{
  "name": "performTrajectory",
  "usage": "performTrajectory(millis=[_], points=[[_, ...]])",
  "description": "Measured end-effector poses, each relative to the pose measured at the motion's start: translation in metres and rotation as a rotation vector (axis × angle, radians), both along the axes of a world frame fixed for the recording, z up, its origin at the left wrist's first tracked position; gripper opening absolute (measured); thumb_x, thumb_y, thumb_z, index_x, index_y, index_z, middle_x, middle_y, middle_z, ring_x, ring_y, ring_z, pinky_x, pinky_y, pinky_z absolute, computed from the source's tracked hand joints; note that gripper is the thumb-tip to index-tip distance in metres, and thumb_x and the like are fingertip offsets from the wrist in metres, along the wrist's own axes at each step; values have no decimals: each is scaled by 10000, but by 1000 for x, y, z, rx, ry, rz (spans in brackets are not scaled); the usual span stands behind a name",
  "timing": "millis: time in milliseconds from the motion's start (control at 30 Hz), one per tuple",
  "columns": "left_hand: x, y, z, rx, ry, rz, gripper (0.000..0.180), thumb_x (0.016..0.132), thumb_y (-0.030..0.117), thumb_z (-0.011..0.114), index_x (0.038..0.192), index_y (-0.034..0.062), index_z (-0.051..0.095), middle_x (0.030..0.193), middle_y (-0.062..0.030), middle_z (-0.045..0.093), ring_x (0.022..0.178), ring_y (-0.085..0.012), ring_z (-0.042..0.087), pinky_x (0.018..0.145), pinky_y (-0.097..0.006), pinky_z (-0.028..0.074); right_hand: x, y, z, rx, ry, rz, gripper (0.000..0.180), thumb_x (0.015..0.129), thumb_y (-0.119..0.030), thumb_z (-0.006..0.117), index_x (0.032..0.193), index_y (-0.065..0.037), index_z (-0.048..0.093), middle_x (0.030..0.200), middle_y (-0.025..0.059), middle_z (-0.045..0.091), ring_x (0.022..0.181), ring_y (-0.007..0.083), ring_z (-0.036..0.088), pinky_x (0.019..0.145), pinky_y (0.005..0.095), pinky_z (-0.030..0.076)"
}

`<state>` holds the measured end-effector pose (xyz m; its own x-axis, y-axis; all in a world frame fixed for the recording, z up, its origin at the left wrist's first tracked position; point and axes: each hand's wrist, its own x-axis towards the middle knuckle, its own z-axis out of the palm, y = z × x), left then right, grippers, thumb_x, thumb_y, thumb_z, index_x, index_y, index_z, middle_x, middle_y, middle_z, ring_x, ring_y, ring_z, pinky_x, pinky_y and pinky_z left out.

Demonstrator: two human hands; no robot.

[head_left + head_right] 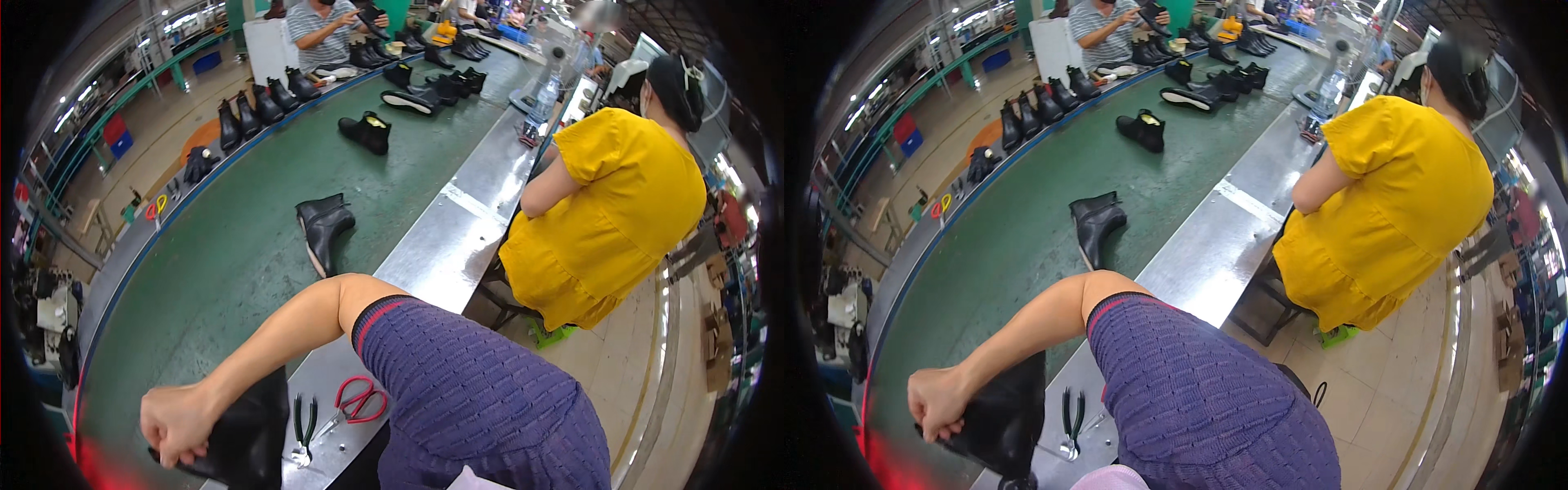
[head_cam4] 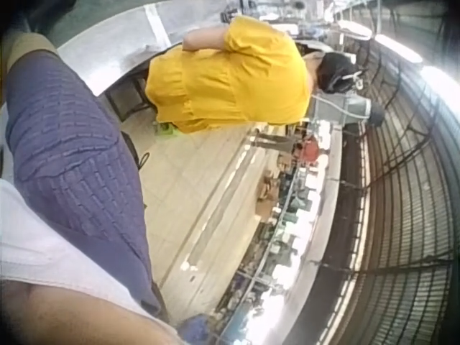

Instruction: The person is finishing a leather boot on an assembly line by using pliers to pull and secure the material over the last, then trimming excess with scissors and smoothing the sole with a hammer.

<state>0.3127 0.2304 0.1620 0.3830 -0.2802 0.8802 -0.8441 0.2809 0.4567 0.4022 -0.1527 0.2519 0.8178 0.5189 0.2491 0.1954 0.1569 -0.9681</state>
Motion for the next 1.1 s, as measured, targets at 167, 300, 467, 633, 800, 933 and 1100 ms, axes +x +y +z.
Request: performTrajectory(millis=[167, 300, 467, 633, 800, 933, 1100], points=[[155, -79, -28, 446, 293, 146, 612, 871, 282, 621, 1383, 20, 411, 1307, -141, 491, 1224, -301, 460, 1047, -469, 326, -36, -19, 39, 358, 92, 90, 139, 766, -51, 687, 723, 54, 608, 597, 121, 634, 461, 170, 619, 412, 288, 498], [142, -68, -42, 789, 656, 530, 694, 797, 255, 737, 1348, -40, 435, 1250, -176, 559, 1167, -292, 544, 986, -427, 421, -34, -2, 34, 488, 232, 90, 229, 797, -177, 719, 826, 28, 621, 640, 92, 616, 482, 140, 590, 439, 278, 492], [-67, -226, -27, 367, 1320, 532, 978, 577, 142, 939, 1378, -51, 411, 1232, -145, 602, 1104, -239, 592, 958, -372, 484, -17, -2, -18, 148, 420, 14, 286, 829, -280, 747, 962, -39, 669, 760, 55, 640, 587, 89, 568, 495, 209, 472], [-104, -205, -51, 32, 930, 496, 1316, 586, 57, 904, 1544, 79, 3, 1545, -122, 276, 1345, -214, 390, 1083, -352, 363, -27, 56, -41, 67, 508, 365, 157, 892, -179, 682, 907, -24, 660, 581, -41, 539, 442, 26, 450, 414, 175, 348], [-147, -181, -60, -64, 861, 632, 1236, 651, 27, 860, 1548, 103, 12, 1560, -95, 264, 1364, -191, 378, 1098, -321, 335, -42, 108, -57, -42, 464, 611, 174, 884, -205, 700, 889, -32, 675, 592, -32, 554, 456, 35, 470, 431, 183, 359], [-171, -175, -74, -190, 911, 654, 1211, 659, 22, 850, 1549, 103, 32, 1561, -84, 263, 1371, -185, 367, 1108, -320, 321, -61, 131, -58, -121, 446, 648, 126, 911, -161, 663, 930, -36, 655, 553, -32, 519, 425, 41, 446, 411, 185, 355], [-194, -174, -80, -274, 980, 744, 1221, 642, 10, 851, 1549, 99, 38, 1560, -68, 262, 1382, -174, 343, 1117, -324, 307, -77, 145, -71, -188, 369, 720, 316, 936, -200, 637, 1202, -35, 592, 664, -6, 571, 537, 71, 532, 505, 207, 426]])
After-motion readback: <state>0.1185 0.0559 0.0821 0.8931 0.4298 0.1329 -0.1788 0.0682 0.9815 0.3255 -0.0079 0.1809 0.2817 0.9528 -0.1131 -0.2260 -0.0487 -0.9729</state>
